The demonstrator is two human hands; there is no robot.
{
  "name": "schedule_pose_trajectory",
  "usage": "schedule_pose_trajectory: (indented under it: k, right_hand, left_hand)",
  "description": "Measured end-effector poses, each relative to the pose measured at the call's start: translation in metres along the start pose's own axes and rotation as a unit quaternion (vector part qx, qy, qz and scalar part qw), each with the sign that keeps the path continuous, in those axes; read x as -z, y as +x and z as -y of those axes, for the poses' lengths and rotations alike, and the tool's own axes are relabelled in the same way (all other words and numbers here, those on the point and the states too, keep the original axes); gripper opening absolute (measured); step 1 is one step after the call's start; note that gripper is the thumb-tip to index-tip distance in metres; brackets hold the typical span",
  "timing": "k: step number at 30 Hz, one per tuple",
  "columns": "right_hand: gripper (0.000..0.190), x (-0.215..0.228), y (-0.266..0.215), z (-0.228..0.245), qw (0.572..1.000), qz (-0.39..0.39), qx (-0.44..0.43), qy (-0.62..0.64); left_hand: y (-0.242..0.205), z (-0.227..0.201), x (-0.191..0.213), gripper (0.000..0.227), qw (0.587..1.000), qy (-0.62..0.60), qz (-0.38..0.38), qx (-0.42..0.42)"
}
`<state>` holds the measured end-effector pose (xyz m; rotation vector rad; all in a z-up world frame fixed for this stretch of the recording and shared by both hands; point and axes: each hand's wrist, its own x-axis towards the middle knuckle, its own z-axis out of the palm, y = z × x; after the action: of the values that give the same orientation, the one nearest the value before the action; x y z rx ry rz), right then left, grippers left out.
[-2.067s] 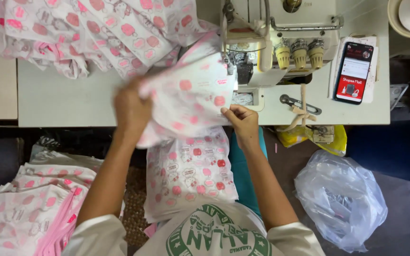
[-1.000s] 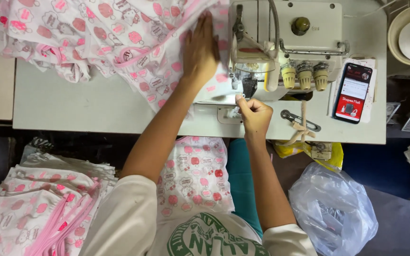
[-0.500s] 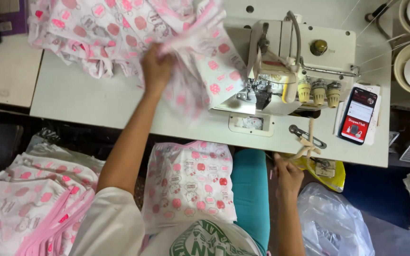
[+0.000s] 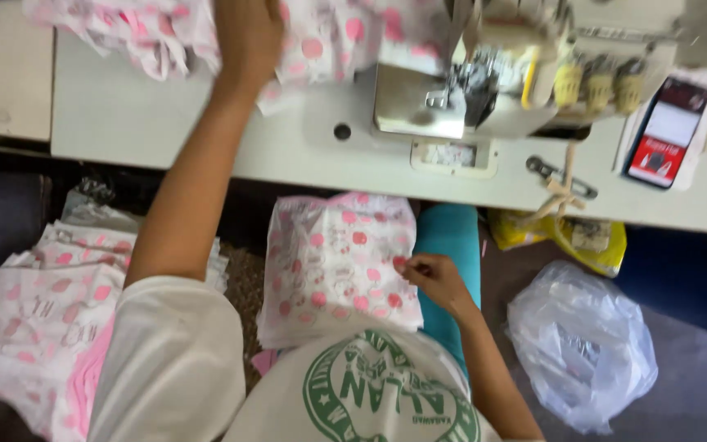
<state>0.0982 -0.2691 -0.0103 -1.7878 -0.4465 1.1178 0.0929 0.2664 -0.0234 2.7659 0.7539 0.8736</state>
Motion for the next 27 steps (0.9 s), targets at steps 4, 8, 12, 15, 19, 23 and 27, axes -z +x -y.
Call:
schedule_pose_trajectory:
  k: [4, 8, 12, 15, 19, 23, 27]
  right_hand:
    - [0.015, -0.015, -0.014, -0.007, 0.982, 0.178, -0.011, -0.064]
    - [0.016, 0.003, 0.002, -0.025, 0.99, 0.137, -0.036, -0.026]
    - [0.019, 0.022, 0.033, -0.056, 0.996, 0.061, -0.052, 0.036]
    - [0.016, 0.032, 0.049, -0.065, 0.997, 0.014, -0.061, 0.046]
    - [0.013, 0.037, 0.078, -0.07, 0.997, -0.039, -0.045, 0.045]
    - [0.014, 0.034, 0.156, -0.154, 0.997, -0.071, -0.011, 0.024]
    - [0.025, 0.015, 0.209, -0.18, 0.992, -0.117, 0.015, -0.042]
  left_hand:
    - [-0.173, -0.185, 0.069, 0.025, 0.797, -0.427, 0.421, 0.074]
    - [-0.267, -0.214, -0.014, 0.049, 0.845, -0.136, 0.502, -0.126]
    - [-0.283, -0.193, -0.128, 0.03, 0.921, -0.053, 0.382, 0.05]
    - [-0.26, -0.196, -0.122, 0.021, 0.914, -0.069, 0.379, 0.127]
    - [-0.25, -0.207, -0.068, 0.012, 0.973, -0.117, 0.187, 0.068]
    - [-0.292, -0.203, -0.077, 0.007, 0.967, -0.188, 0.17, -0.015]
    - [-0.31, -0.22, -0.035, 0.008, 0.949, -0.229, 0.159, -0.149]
